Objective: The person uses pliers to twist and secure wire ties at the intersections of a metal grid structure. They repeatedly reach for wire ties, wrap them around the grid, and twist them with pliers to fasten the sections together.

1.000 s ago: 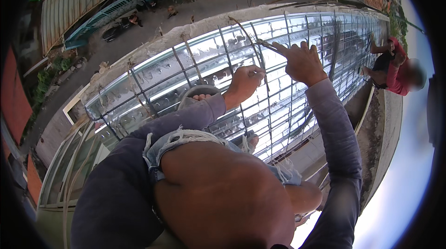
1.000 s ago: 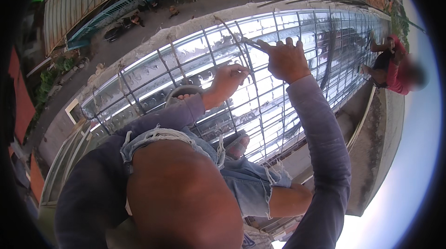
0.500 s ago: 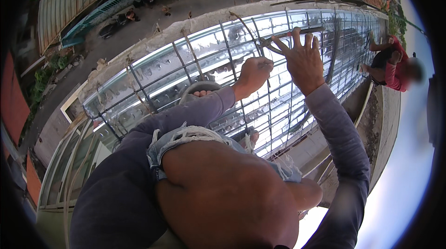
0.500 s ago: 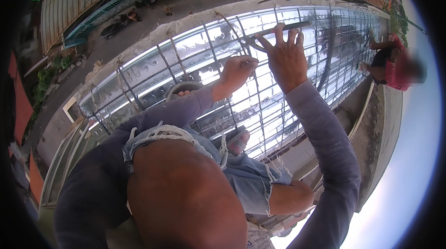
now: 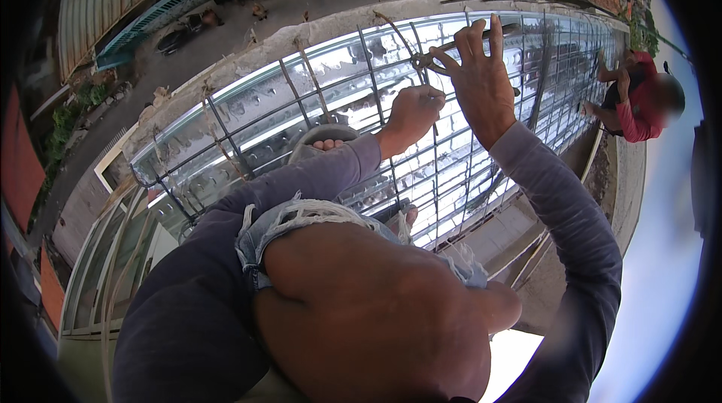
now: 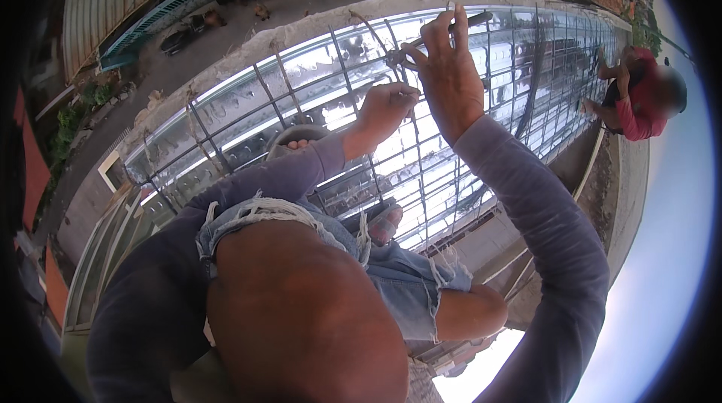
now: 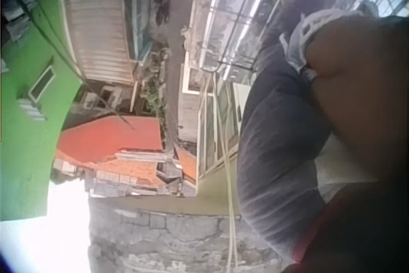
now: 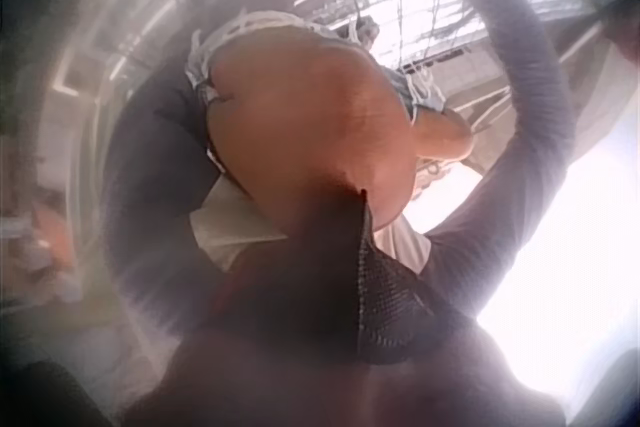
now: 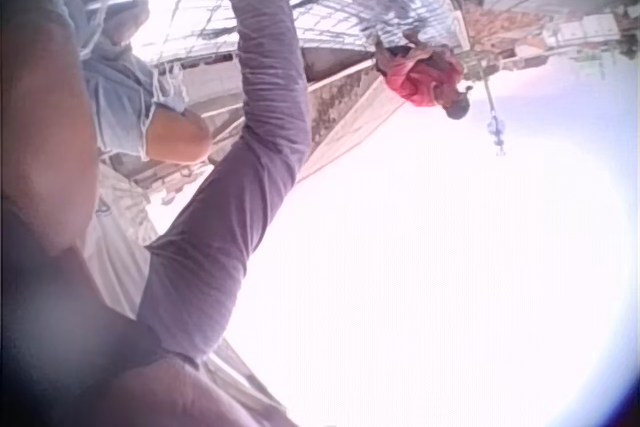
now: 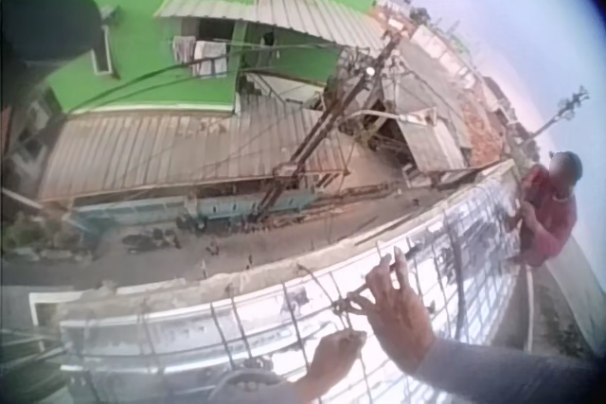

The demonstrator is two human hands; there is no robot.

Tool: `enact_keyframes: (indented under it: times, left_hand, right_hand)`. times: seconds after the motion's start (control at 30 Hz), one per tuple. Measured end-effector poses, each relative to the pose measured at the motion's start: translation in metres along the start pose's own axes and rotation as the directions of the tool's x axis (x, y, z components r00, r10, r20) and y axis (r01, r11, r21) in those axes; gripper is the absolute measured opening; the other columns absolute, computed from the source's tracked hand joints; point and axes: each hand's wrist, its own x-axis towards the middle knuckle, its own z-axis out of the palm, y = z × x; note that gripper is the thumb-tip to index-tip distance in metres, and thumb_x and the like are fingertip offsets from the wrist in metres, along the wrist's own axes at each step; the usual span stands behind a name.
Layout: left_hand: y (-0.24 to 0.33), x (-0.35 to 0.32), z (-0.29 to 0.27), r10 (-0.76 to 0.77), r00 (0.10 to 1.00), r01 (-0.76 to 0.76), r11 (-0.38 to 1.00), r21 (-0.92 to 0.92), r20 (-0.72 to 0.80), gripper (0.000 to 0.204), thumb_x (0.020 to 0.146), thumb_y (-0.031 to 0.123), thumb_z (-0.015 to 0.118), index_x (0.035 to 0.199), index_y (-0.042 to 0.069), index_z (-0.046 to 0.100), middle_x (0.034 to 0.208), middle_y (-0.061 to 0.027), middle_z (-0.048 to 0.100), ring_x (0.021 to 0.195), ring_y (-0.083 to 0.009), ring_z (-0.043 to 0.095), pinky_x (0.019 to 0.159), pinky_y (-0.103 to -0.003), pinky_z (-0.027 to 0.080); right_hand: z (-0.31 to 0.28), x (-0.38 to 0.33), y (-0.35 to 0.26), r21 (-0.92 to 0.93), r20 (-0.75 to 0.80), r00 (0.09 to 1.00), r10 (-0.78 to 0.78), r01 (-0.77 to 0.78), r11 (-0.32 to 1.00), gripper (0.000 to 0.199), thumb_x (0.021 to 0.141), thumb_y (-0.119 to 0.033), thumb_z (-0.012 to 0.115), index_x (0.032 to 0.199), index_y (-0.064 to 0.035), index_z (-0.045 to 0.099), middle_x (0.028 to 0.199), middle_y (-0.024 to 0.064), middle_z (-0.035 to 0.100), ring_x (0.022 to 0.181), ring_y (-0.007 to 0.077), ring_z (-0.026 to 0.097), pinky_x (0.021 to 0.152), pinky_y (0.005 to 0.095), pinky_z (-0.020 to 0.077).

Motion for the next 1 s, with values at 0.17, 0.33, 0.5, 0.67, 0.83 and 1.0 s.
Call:
enact_keyframes:
  times: [0.17, 0.33, 0.5, 0.67, 0.83, 1.0]
  left_hand:
    - [0.008, -0.002, -0.001, -0.038, 0.999, 0.038, 0.999, 0.033, -0.008, 0.024, 0.097, 0.016, 0.066, 0.104, -0.004, 0.077, 0.073, -0.0061, 0.071, 0.065, -0.0106, 0.063, 0.061, -0.03, 0.049]
    - [0.004, -0.004, -0.002, -0.038, 0.999, 0.038, 0.999, 0.036, -0.012, 0.024, 0.097, 0.016, 0.067, 0.105, -0.004, 0.078, 0.071, -0.0059, 0.07, 0.063, -0.0099, 0.061, 0.06, -0.029, 0.047]
    - [0.006, -0.004, -0.001, -0.062, 0.998, 0.062, 0.998, 0.014, -0.014, 0.024, 0.098, 0.016, 0.067, 0.106, -0.004, 0.078, 0.072, -0.0055, 0.07, 0.062, -0.0097, 0.06, 0.058, -0.029, 0.047]
    - [0.001, -0.002, -0.004, -0.041, 0.999, 0.041, 0.999, 0.004, -0.011, 0.022, 0.097, 0.015, 0.067, 0.104, -0.004, 0.076, 0.077, -0.0068, 0.072, 0.065, -0.0112, 0.063, 0.061, -0.029, 0.05]
    - [0.007, -0.005, -0.001, -0.077, 0.997, 0.077, 0.997, -0.03, -0.011, 0.021, 0.096, 0.014, 0.066, 0.103, -0.004, 0.075, 0.079, -0.007, 0.073, 0.066, -0.012, 0.064, 0.062, -0.03, 0.051]
    - [0.018, -0.019, 0.006, -0.137, 0.99, 0.133, 0.987, -0.087, -0.045, 0.025, 0.101, 0.018, 0.061, 0.106, -0.004, 0.07, 0.076, -0.0061, 0.068, 0.063, -0.0114, 0.059, 0.059, -0.032, 0.048]
  right_hand:
    - [-0.007, 0.003, -0.005, 0.12, 0.151, 0.988, -0.007, -0.011, 0.993, 0.058, 0.099, -0.043, 0.068, 0.154, -0.0353, 0.049, 0.138, 0.0127, 0.055, 0.14, 0.0388, 0.049, 0.118, 0.0654, 0.0334]
    - [0.013, 0.008, -0.001, 0.479, 0.283, 0.959, 0.009, -0.149, 0.865, 0.056, 0.097, -0.039, 0.072, 0.149, -0.0353, 0.053, 0.139, 0.0147, 0.053, 0.132, 0.0437, 0.056, 0.114, 0.0606, 0.0412]
    - [0.015, -0.002, -0.004, 0.26, -0.101, 0.99, 0.1, -0.071, 0.963, 0.059, 0.093, -0.042, 0.075, 0.148, -0.0328, 0.054, 0.147, 0.014, 0.046, 0.133, 0.0476, 0.054, 0.117, 0.0603, 0.0387]
    - [-0.008, 0.002, -0.008, 0.233, -0.066, 0.995, 0.071, -0.054, 0.971, 0.06, 0.095, -0.027, 0.073, 0.152, -0.032, 0.053, 0.144, 0.0119, 0.046, 0.124, 0.0387, 0.057, 0.108, 0.0507, 0.0433]
    - [-0.001, 0.008, -0.009, 0.149, -0.107, 0.99, 0.093, -0.076, 0.986, 0.039, 0.092, -0.022, 0.072, 0.13, -0.0137, 0.069, 0.116, 0.0069, 0.057, 0.104, 0.0235, 0.057, 0.085, 0.0378, 0.0425]
    - [-0.007, 0.018, -0.002, 0.102, -0.078, 0.995, 0.059, -0.051, 0.994, 0.012, 0.092, -0.019, 0.071, 0.087, -0.0083, 0.073, 0.087, 0.003, 0.059, 0.09, 0.0186, 0.058, 0.073, 0.0359, 0.0451]
